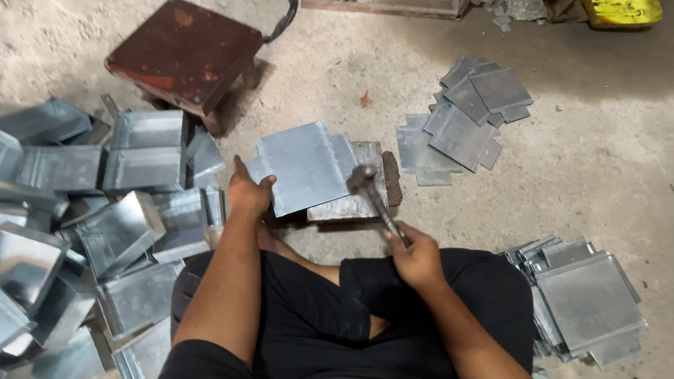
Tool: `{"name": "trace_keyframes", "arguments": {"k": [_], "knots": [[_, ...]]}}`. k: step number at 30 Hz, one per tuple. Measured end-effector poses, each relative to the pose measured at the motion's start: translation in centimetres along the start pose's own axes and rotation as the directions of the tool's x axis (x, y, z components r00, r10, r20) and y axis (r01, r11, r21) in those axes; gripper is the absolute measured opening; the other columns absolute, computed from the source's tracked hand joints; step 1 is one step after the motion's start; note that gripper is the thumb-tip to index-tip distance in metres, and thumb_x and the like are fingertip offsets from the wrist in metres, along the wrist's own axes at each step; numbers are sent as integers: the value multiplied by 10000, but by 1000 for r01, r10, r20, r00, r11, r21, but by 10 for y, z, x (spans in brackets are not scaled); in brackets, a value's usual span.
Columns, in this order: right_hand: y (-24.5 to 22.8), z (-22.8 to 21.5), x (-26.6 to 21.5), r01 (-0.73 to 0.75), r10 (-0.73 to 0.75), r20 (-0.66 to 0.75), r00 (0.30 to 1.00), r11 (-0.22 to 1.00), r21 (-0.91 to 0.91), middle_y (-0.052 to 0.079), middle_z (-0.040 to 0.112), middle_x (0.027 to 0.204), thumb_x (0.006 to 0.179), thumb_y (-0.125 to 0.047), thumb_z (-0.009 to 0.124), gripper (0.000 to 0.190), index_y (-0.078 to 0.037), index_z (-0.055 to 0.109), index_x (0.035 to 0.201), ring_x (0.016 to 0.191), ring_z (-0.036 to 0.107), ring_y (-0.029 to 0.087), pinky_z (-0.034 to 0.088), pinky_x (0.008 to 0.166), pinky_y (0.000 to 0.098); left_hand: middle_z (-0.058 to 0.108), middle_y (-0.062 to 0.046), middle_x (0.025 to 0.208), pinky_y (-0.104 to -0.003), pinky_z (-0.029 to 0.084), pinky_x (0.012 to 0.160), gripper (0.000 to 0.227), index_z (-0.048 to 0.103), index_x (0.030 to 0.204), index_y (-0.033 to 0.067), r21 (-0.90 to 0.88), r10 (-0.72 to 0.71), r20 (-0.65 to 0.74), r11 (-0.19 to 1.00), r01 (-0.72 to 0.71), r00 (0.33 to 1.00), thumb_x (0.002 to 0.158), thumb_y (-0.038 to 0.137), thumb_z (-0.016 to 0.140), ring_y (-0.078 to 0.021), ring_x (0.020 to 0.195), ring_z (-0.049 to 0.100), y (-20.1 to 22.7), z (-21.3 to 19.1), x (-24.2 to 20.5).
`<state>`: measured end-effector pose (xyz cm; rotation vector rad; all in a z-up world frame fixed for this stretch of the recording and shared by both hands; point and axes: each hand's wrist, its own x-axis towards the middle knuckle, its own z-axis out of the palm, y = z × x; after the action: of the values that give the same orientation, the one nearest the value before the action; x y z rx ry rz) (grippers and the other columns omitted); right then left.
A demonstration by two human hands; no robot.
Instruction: The person sits on the floor and uses a hammer to strike the edges of stacked metal sheets placed on a small wooden block. They repeatedly hit the metal to flatten or shape it, occasionally adjusting the stack's position.
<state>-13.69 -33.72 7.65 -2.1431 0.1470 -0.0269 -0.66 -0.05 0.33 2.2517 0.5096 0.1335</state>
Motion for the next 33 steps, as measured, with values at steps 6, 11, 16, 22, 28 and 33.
{"name": "trace_keyframes", "arguments": {"k": [6,11,16,22,28,33], "knots": [[-46,-55,3,333,-285,-260,923,928,164,-11,627,765,1005,-194,680,390,39,663,1317,643,534,51,447,565,220,519,-291,1448,-416,460,1088,1085,167,1615,22,103,-12,242,995,-13,970,807,277,845,-408,1336,532,17,-9,-11],[-69,-70,22,665,-504,-445,740,646,375,2,615,819,1103,-216,577,290,11,621,1278,646,537,41,448,563,200,547,-306,1406,-415,492,1054,1102,141,1606,-14,215,-117,310,975,50,944,820,305,844,-406,1304,566,31,-18,-17],[-41,-6,55,568,-499,-358,789,815,116,96,677,910,1097,-223,617,376,26,618,1379,760,608,129,505,671,281,560,-325,1389,-420,497,1054,1091,164,1605,-30,208,-108,303,977,45,947,822,309,843,-414,1296,576,28,-18,-21],[-12,18,68,159,-164,-69,984,984,-76,212,685,723,966,-202,629,428,-74,627,1375,544,614,230,497,570,363,587,-311,1357,-422,519,1018,1080,195,1596,-11,196,-105,278,979,50,955,798,306,850,-412,1258,605,26,-20,-21],[3,14,93,129,-129,7,992,988,-88,182,685,730,985,-233,700,325,-32,703,1241,605,606,190,502,625,344,611,-306,1298,-419,572,929,1039,302,1538,-28,99,-156,253,986,135,955,745,304,886,-394,1160,668,35,-34,-29],[24,17,90,18,-13,-52,999,996,89,99,702,719,938,-211,716,378,-11,700,1258,563,534,106,438,542,289,733,-240,1142,-442,575,779,623,642,1302,-76,-216,-335,393,872,440,856,826,294,799,-326,957,722,37,-42,-37]]}}
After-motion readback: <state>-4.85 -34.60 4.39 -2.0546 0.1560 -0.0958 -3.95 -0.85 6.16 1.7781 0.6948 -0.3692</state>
